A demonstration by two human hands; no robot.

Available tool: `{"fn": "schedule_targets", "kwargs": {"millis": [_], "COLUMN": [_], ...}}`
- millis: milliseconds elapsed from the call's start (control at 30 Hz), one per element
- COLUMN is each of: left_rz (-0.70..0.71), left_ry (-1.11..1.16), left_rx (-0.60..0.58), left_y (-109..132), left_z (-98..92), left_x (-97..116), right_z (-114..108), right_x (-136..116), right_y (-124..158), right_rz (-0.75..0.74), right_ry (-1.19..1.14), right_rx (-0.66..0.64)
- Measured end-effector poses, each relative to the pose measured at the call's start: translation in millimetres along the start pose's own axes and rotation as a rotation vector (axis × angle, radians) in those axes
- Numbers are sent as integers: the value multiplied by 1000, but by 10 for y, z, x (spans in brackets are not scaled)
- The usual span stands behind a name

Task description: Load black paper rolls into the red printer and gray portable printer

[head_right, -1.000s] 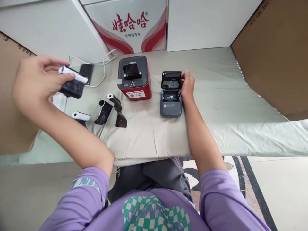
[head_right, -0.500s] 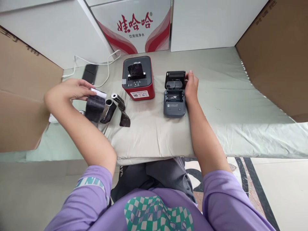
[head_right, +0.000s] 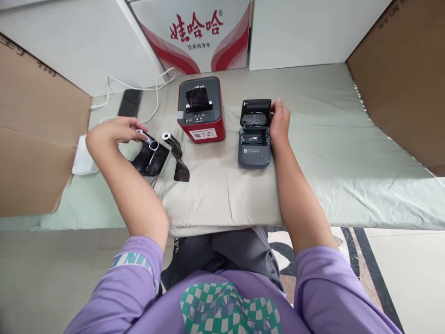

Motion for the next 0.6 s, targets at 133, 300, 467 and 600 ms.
{"fn": "schedule_targets", "kwargs": {"millis": [133, 300, 467, 600], "left_rz": [-1, -31, 75, 91], "left_ry": [-41, -97, -110, -235], "left_rx": [-9, 233, 34, -142], "left_y": [79, 674, 543, 164], "left_z": [-25, -428, -198, 172], "left_x": [36, 178, 545, 813], "right_z": [-3, -6, -1, 4], "right_x": [15, 39, 39, 32], "right_y": [-11, -43, -37, -38], "right_rz": [0, -20, -21, -57], "right_ry": [35, 21, 54, 54], "right_rx": [-6, -23, -22, -39]}}
Point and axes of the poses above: each hand's wrist, its own y-axis away from the middle knuckle, its own z-axis out of the palm, x = y × z, the point moved 6 cm from there along -y, towards the middle knuckle, and after that the axes turned 7 degrees about -y, right-handed, at the moved point
